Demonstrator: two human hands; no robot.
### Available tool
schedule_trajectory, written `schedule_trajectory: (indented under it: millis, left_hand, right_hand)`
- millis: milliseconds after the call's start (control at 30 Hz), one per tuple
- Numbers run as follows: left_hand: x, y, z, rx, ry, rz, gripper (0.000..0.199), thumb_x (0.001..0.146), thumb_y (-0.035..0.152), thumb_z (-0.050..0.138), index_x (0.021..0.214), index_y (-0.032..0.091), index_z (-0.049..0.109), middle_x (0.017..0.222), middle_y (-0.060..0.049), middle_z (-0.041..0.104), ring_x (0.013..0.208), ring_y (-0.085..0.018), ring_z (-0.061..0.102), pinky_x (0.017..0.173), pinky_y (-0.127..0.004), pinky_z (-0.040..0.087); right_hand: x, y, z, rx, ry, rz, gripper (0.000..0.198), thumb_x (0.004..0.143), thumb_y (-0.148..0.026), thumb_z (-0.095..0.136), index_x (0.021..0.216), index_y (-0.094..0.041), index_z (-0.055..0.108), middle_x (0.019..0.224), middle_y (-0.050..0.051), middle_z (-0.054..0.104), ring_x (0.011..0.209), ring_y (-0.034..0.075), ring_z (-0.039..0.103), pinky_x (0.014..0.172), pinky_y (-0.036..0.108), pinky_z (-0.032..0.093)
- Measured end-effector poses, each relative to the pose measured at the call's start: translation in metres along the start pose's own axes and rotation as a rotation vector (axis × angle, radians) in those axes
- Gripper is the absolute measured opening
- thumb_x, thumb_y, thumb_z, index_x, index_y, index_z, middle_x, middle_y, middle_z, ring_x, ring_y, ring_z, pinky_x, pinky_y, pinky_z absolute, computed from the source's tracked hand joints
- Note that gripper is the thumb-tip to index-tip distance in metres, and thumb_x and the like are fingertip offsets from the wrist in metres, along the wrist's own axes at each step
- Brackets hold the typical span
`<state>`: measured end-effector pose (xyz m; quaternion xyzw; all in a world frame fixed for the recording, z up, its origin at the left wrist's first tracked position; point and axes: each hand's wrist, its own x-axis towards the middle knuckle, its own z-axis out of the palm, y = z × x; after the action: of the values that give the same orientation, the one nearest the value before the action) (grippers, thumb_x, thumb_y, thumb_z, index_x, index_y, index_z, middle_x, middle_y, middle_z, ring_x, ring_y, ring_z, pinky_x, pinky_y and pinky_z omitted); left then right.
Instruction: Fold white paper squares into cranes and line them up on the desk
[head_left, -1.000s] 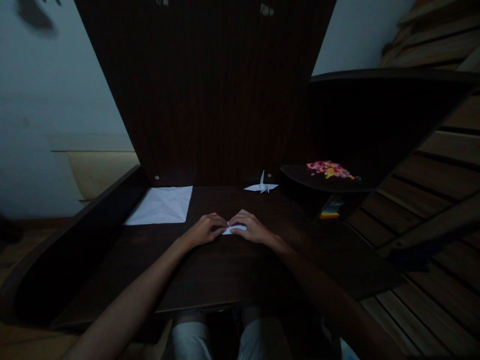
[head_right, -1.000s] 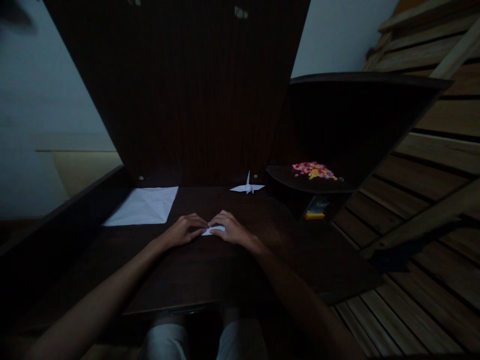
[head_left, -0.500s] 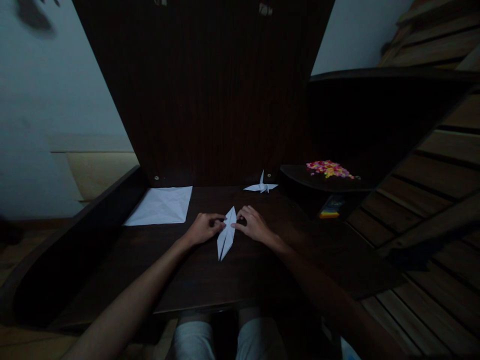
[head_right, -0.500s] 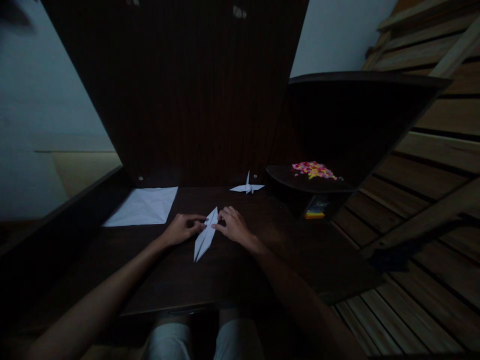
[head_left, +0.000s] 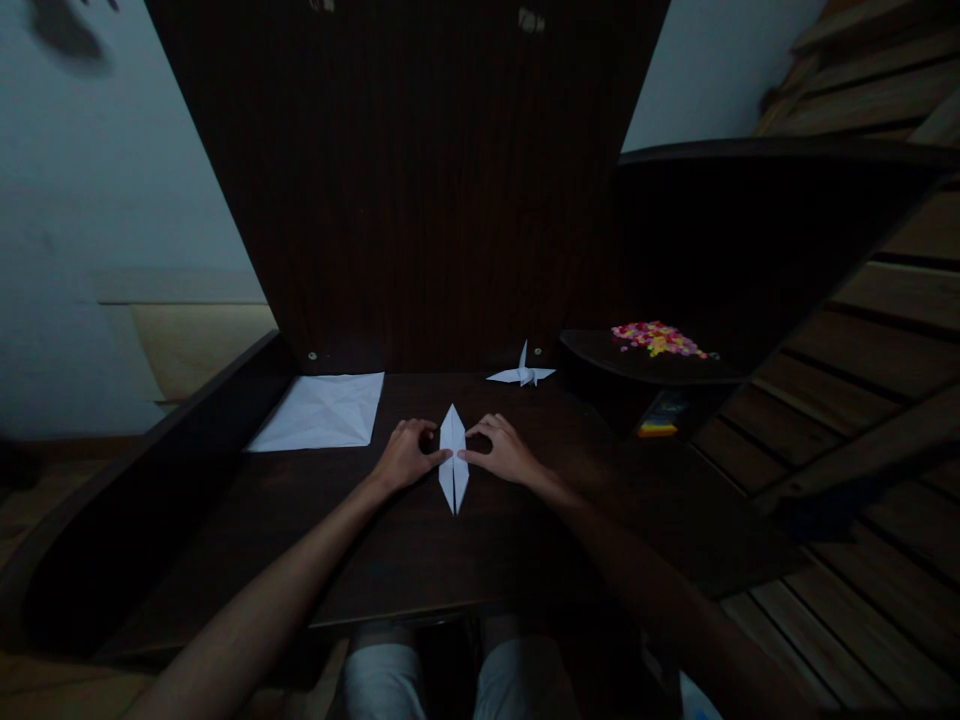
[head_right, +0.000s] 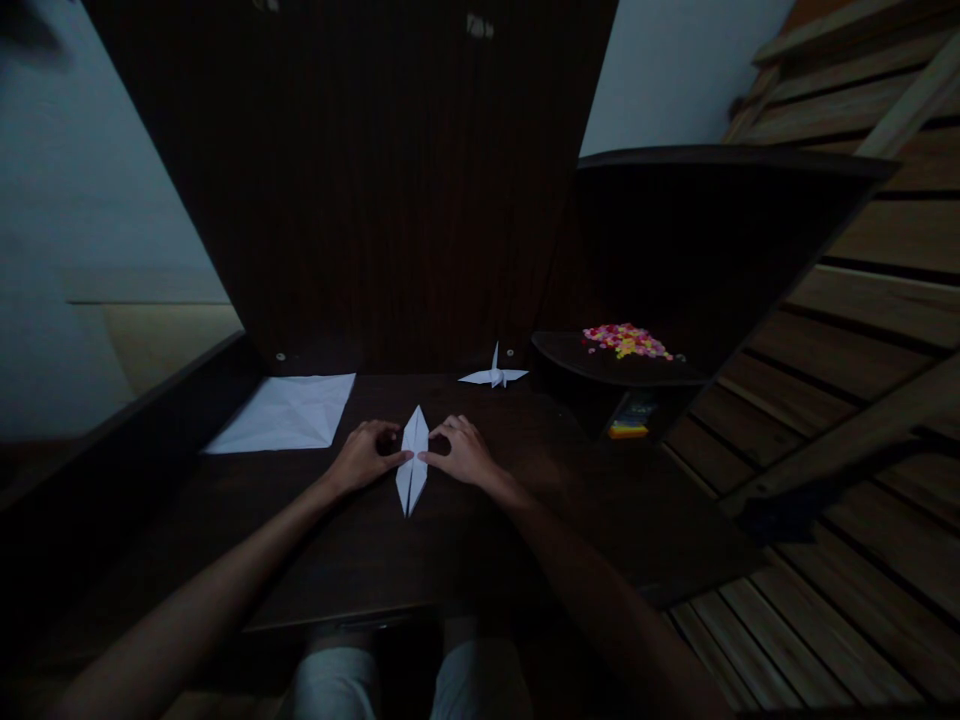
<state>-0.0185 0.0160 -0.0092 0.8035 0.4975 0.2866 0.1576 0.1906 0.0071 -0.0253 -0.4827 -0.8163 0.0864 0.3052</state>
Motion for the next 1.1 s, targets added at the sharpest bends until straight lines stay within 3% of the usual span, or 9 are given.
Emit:
schedule_trajectory:
  millis: [133, 267, 500, 633, 733, 867, 1100]
  left_hand:
    - [0.000, 0.002, -0.001, 0.058, -0.041, -0.005, 0.034, 0.070, 0.043, 0.065, 0.091, 0.016, 0.066, 0.092, -0.008, 0.064, 0.089, -0.025, 0.056, 0.084, -0.040, 0.042]
    - [0.000, 0.006, -0.002, -0.001, -0.041, -0.038, 0.030, 0.069, 0.039, 0.067, 0.090, 0.017, 0.064, 0.090, -0.007, 0.064, 0.087, -0.023, 0.056, 0.081, -0.036, 0.042]
    - [0.001, 0.003, 0.004, -0.344, -0.017, -0.071, 0.022, 0.070, 0.035, 0.067, 0.082, 0.017, 0.061, 0.080, -0.002, 0.064, 0.076, -0.017, 0.059, 0.072, -0.029, 0.045]
    - [0.003, 0.003, 0.007, -0.673, -0.014, -0.151, 0.027, 0.066, 0.033, 0.070, 0.083, 0.016, 0.057, 0.075, 0.000, 0.062, 0.070, -0.014, 0.060, 0.065, -0.026, 0.048]
    - [0.002, 0.007, 0.006, -0.858, -0.002, -0.182, 0.035, 0.063, 0.032, 0.074, 0.085, 0.016, 0.052, 0.071, 0.002, 0.061, 0.063, -0.012, 0.060, 0.060, -0.024, 0.047]
    - [0.000, 0.014, 0.004, -0.951, -0.012, -0.181, 0.041, 0.062, 0.031, 0.076, 0.089, 0.017, 0.047, 0.068, 0.003, 0.062, 0.059, -0.011, 0.061, 0.058, -0.022, 0.047]
    - [-0.001, 0.013, 0.005, -1.005, -0.057, -0.145, 0.041, 0.068, 0.029, 0.072, 0.099, 0.018, 0.047, 0.073, 0.000, 0.064, 0.066, -0.013, 0.064, 0.062, -0.024, 0.049]
  right_hand:
    - [0.001, 0.000, 0.000, 0.070, -0.007, 0.017, 0.026, 0.074, -0.036, 0.069, 0.094, -0.020, 0.063, 0.092, 0.004, 0.060, 0.090, 0.019, 0.053, 0.087, 0.037, 0.040]
    - [0.001, -0.002, -0.001, 0.138, -0.008, 0.042, 0.026, 0.072, -0.032, 0.070, 0.094, -0.020, 0.063, 0.093, 0.004, 0.062, 0.089, 0.019, 0.052, 0.080, 0.034, 0.042]
    - [0.002, -0.003, 0.002, 0.326, 0.038, 0.096, 0.037, 0.068, -0.027, 0.072, 0.101, -0.020, 0.056, 0.094, 0.005, 0.060, 0.087, 0.017, 0.056, 0.079, 0.033, 0.045]
    - [0.003, -0.001, 0.005, 0.479, 0.108, 0.161, 0.047, 0.064, -0.032, 0.074, 0.103, -0.021, 0.050, 0.098, 0.005, 0.059, 0.083, 0.016, 0.056, 0.068, 0.029, 0.046]
    - [0.005, -0.001, 0.007, 0.696, 0.098, 0.209, 0.048, 0.063, -0.033, 0.074, 0.101, -0.021, 0.047, 0.088, 0.002, 0.058, 0.074, 0.013, 0.057, 0.064, 0.028, 0.046]
    - [0.006, -0.004, 0.007, 0.947, 0.025, 0.242, 0.046, 0.064, -0.030, 0.073, 0.100, -0.022, 0.046, 0.073, -0.004, 0.059, 0.065, 0.011, 0.058, 0.064, 0.027, 0.047]
    - [0.007, -0.012, -0.001, 1.042, 0.087, 0.271, 0.049, 0.062, -0.029, 0.074, 0.103, -0.022, 0.047, 0.065, -0.005, 0.060, 0.057, 0.012, 0.060, 0.058, 0.025, 0.047]
